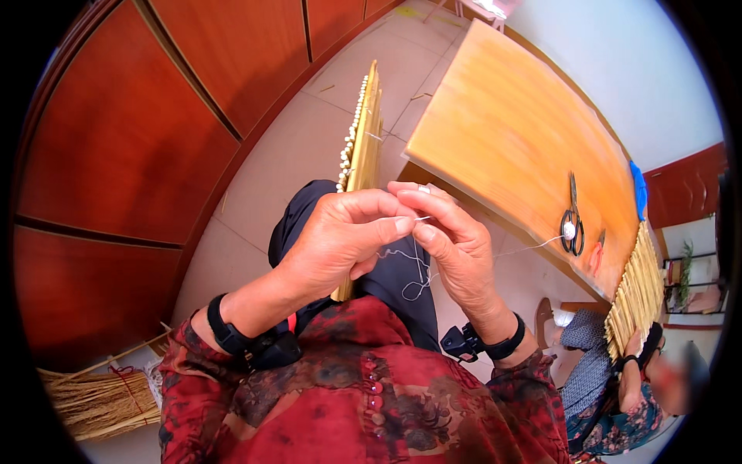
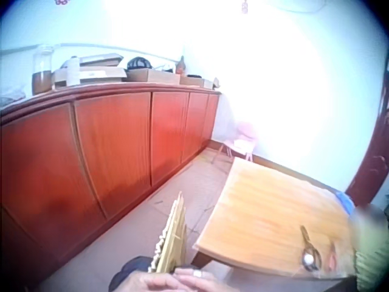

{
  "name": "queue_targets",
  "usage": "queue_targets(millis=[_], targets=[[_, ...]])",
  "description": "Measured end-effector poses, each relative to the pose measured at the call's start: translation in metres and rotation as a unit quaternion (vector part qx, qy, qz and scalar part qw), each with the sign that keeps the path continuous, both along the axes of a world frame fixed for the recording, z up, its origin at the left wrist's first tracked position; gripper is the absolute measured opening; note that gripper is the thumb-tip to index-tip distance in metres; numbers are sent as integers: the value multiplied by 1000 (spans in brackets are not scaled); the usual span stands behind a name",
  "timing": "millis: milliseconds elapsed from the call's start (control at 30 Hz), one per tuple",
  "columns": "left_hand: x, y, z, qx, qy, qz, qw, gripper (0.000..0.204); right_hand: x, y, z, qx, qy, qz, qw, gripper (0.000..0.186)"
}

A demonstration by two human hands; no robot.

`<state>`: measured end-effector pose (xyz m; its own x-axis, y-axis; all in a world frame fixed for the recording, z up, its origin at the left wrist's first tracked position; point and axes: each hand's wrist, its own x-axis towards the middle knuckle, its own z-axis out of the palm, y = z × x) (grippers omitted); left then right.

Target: The person uses a needle and thread to weave together bundles of straw into a mat. The person repeatedly passes the needle through the straw bundles, pulls the thread tight, and occasionally uses scissors to trim excess straw.

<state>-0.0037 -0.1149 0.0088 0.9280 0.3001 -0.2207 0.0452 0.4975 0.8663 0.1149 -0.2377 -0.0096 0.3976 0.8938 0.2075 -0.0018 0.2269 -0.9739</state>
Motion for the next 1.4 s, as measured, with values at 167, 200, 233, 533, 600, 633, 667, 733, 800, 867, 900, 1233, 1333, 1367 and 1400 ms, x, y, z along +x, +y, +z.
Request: queue_targets(millis=[167,200,233,533,600,633,667,733,800,867,900,1233,1333,1367,1400], targets=[[-8,9,-3,-25,-19,28,999,11,-9,18,4,14,-1,-26,1000,19],[-9,11,-7,-39,-28,35,998,11,-11,20,4,9,-2,-22,1000,19],[-10,14,-8,-46,-33,42,998,11,-11,24,4,13,-4,-38,999,17],[-20,25,-9,-68,-67,104,990,11,-20,60,9,45,-102,-118,987,7],[-21,28,-9,-58,-64,112,990,11,-21,65,10,49,-105,-119,986,5],[-21,28,-9,-48,-59,118,990,12,-21,66,10,35,-51,-112,992,4],[-20,28,-10,-49,-57,120,990,12,-19,66,11,20,3,-105,994,4],[-18,28,-9,-19,-62,131,989,11,-6,68,14,32,13,-107,994,10],[-18,32,-9,3,-48,130,990,11,11,62,17,53,135,-159,977,17],[-18,33,-10,25,-33,127,991,11,24,54,15,51,135,-128,981,19],[-18,32,-12,65,-43,129,989,11,27,52,14,50,133,-97,985,22],[-21,41,1,221,-60,165,959,8,-2,48,24,-34,-49,-75,995,18],[-28,45,10,213,-63,194,956,8,-2,58,28,-3,-93,-44,995,20],[-32,47,16,232,-55,201,950,9,-4,61,31,0,-88,-38,995,19],[-35,48,21,241,-56,207,947,9,-6,65,34,2,-83,-31,996,18]])
